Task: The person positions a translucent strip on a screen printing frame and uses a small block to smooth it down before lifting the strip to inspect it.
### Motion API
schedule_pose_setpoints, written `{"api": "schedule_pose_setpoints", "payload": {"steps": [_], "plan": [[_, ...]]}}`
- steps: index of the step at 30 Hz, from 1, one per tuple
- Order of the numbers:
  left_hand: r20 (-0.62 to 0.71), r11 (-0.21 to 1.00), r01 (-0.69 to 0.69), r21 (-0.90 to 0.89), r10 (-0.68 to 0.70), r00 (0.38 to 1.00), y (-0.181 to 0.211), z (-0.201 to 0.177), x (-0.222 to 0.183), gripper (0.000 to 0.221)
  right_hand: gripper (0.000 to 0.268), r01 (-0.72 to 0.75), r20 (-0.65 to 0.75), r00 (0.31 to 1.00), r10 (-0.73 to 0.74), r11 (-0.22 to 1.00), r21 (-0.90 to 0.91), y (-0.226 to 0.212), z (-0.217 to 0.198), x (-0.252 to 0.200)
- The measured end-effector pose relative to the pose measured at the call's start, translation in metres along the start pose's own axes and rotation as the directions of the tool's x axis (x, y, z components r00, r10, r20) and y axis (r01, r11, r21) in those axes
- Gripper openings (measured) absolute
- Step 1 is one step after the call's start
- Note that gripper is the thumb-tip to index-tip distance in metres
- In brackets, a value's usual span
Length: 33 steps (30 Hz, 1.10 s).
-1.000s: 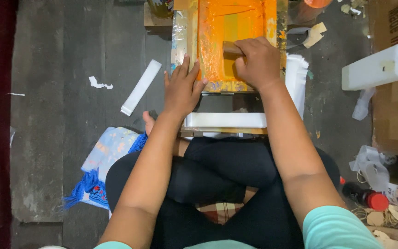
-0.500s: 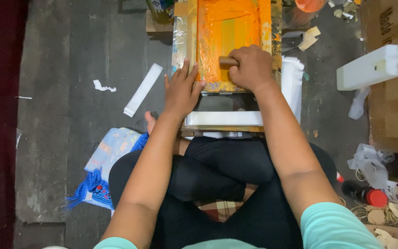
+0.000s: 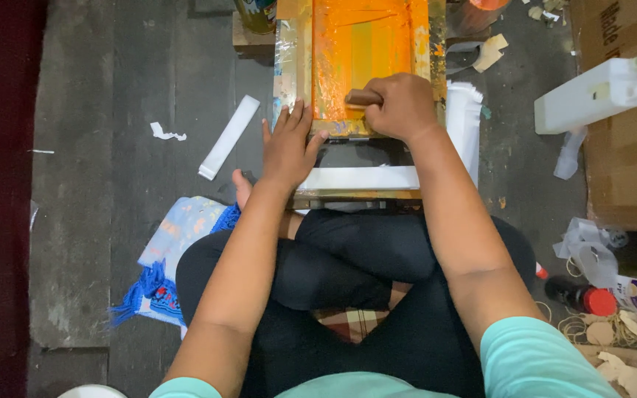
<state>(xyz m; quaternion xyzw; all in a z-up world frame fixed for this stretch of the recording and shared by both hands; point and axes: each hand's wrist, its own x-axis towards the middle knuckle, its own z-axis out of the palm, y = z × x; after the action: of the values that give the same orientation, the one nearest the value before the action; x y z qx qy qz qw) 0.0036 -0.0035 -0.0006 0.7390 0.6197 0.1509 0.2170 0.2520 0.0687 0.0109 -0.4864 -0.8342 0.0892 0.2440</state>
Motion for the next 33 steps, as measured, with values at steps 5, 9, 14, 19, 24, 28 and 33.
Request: {"api": "schedule_pose_setpoints", "payload": {"steps": [5, 9, 14, 19, 24, 28, 33], "plan": [[0.07, 1.0, 0.014, 0.003, -0.014, 0.997, -0.002, 0.001, 0.018, 0.072, 0.033, 0.042, -0.158, 0.985, -0.071, 0.983, -0.179, 0.019, 0.02, 0.011], [0.042, 0.997, 0.024, -0.075, -0.021, 0.999, -0.007, 0.008, 0.03, 0.069, 0.045, 0.058, -0.247, 0.962, -0.117, 0.971, -0.232, 0.023, 0.028, 0.017], [0.035, 0.999, 0.01, -0.037, -0.009, 0.999, -0.009, 0.008, 0.033, 0.069, 0.047, 0.073, -0.159, 0.979, -0.125, 0.952, -0.298, 0.031, 0.04, 0.021], [0.021, 1.0, -0.014, -0.023, 0.014, 1.0, -0.006, 0.002, 0.025, 0.07, 0.041, 0.009, -0.065, 0.998, -0.025, 0.974, -0.228, 0.013, 0.021, 0.021], [0.144, 0.997, 0.011, 0.072, -0.022, 0.989, 0.005, -0.009, 0.005, 0.072, 0.038, -0.115, 0.144, 0.981, 0.13, 0.987, -0.109, -0.007, -0.001, 0.012], [0.232, 0.983, 0.024, 0.179, -0.066, 0.97, 0.019, -0.021, -0.008, 0.076, 0.038, -0.172, 0.312, 0.928, 0.203, 0.977, -0.123, -0.016, -0.014, 0.007], [0.16, 0.99, 0.025, 0.14, -0.048, 0.986, 0.019, -0.019, -0.016, 0.073, 0.012, -0.152, 0.21, 0.968, 0.136, 0.986, 0.065, -0.026, -0.025, -0.002]]}}
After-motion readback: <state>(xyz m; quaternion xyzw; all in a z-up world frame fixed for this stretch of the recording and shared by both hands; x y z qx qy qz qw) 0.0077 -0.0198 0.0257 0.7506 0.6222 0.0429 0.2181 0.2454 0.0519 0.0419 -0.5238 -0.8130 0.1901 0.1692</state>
